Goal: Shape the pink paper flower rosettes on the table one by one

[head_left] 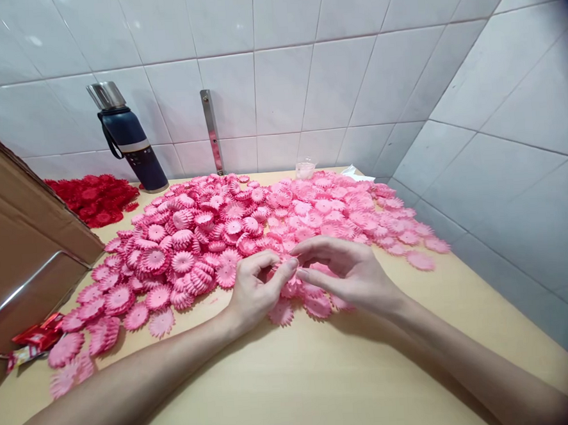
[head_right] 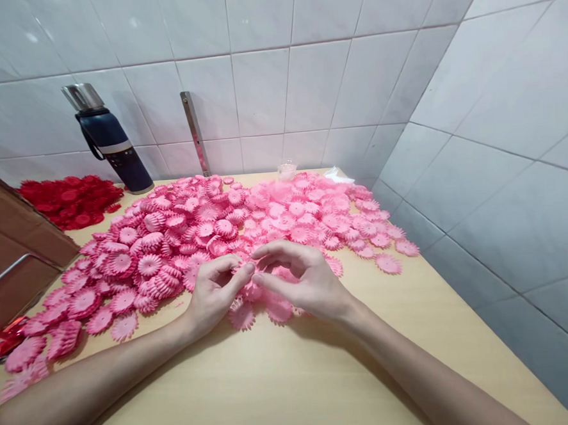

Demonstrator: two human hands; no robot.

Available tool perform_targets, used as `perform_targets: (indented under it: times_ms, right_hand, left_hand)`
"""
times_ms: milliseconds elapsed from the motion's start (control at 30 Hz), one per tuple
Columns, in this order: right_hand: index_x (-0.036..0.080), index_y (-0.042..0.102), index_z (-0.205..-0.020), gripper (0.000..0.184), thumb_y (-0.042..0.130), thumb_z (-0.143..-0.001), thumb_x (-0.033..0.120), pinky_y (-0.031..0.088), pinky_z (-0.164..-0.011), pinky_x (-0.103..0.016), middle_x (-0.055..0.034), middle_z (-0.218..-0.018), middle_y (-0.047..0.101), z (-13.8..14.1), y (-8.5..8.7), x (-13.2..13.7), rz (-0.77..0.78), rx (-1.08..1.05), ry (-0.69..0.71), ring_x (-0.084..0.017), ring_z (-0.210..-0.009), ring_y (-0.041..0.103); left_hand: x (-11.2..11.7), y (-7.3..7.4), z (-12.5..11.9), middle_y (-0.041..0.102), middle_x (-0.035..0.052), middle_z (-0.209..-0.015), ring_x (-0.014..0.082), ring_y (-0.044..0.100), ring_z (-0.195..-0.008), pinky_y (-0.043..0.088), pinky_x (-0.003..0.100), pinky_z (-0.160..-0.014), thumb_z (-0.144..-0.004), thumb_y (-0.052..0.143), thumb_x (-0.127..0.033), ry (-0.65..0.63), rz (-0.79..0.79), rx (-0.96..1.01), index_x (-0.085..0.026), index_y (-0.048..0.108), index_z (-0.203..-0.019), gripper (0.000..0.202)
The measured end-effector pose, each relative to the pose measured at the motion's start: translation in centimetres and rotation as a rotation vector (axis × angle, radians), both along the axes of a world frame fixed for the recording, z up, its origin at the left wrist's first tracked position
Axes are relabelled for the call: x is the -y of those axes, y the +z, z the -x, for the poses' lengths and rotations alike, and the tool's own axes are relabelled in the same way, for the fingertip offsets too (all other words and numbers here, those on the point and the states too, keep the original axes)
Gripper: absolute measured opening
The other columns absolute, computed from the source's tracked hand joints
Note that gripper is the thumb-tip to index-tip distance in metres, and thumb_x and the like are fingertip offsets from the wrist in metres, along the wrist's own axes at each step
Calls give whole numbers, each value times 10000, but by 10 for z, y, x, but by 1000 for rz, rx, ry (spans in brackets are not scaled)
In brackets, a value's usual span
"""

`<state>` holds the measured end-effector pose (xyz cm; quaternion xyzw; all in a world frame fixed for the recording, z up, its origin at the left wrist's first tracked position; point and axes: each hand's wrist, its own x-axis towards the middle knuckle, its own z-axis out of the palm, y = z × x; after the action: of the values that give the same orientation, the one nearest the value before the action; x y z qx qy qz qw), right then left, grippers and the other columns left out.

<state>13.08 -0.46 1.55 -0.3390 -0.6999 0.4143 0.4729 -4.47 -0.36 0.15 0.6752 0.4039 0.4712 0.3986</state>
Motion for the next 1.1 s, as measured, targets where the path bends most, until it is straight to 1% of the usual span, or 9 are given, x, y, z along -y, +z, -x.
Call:
perform_targets:
  times_ms: [200, 333, 567, 633, 767, 867, 900, 967, 1100]
  right_hand:
    - [205, 718, -888, 159, 736, -729, 193, 568, -767, -329, -70, -1003, 696, 2, 1, -2, -97, 86, 44, -207, -906, 662]
    - [199, 728, -837, 79, 675, -785, 172, 553, -747, -305, -63, -943, 710, 5, 1, -2, -141, 125, 7, -183, -843, 669]
    - [185, 687, -762, 107, 604, -829, 172, 520, -674, -283, -39, -828, 693, 4, 5, -1, -62, 137, -67, -165, -755, 644]
    - [183, 668, -757, 96, 607, -830, 194, 510, -689, -284, -38, -833, 680, 1, 4, -4, -24, 117, -123, -164, -766, 633]
    - [187, 646, -786, 121, 610, -843, 287, 512, -734, -307, -38, -814, 663, -9, 1, -14, 52, -4, -335, -174, -791, 632]
    - [191, 655, -794, 142, 628, -831, 325, 529, -741, -324, -34, -781, 660, -16, -1, -21, 72, -80, -433, -174, -758, 644]
    - [193, 664, -805, 132, 641, -823, 322, 535, -745, -330, -35, -794, 663, -17, -1, -22, 60, -85, -431, -175, -758, 648]
    - [200, 685, -831, 100, 662, -808, 295, 545, -748, -341, -42, -841, 671, -16, -1, -21, -2, -70, -397, -183, -784, 655]
    - [215, 724, -823, 54, 688, -784, 207, 543, -747, -340, -54, -908, 674, -8, -1, -14, -233, 58, -341, -197, -865, 641]
  left_hand:
    - [-1, -2, 1, 476, -15, -558, 89, 438, -549, 355, 226, -546, -841, 576, -339, -6, 9, 19, -139, 496, -556, 357]
    - [-4, -4, 1, 498, -8, -576, 90, 458, -555, 368, 224, -552, -845, 570, -365, -4, 40, 45, -131, 530, -587, 351]
    - [-3, -3, 1, 592, 29, -702, 126, 535, -657, 419, 244, -620, -748, 701, -310, -60, 68, 72, -122, 610, -702, 214]
    - [-2, -3, 1, 586, 26, -689, 124, 531, -650, 419, 246, -621, -747, 703, -305, -60, 57, 63, -124, 602, -683, 217]
    - [-1, -3, 0, 545, 8, -647, 113, 504, -636, 412, 246, -633, -791, 653, -314, -9, -15, 2, -137, 557, -642, 251]
    - [-2, -4, -2, 572, 18, -735, 120, 533, -688, 435, 243, -654, -807, 626, -266, 34, -12, 3, -149, 558, -752, 146]
    - [-2, -5, -3, 586, 26, -798, 129, 553, -733, 449, 245, -676, -796, 632, -237, 43, -7, 21, -155, 557, -825, 116]
    - [-3, -5, -3, 597, 45, -905, 148, 576, -826, 468, 258, -732, -772, 649, -199, 48, -6, 41, -162, 546, -932, 194]
    - [-3, -1, 0, 612, 55, -866, 155, 573, -818, 457, 271, -749, -851, 567, -295, -24, 2, -12, -151, 611, -849, 150]
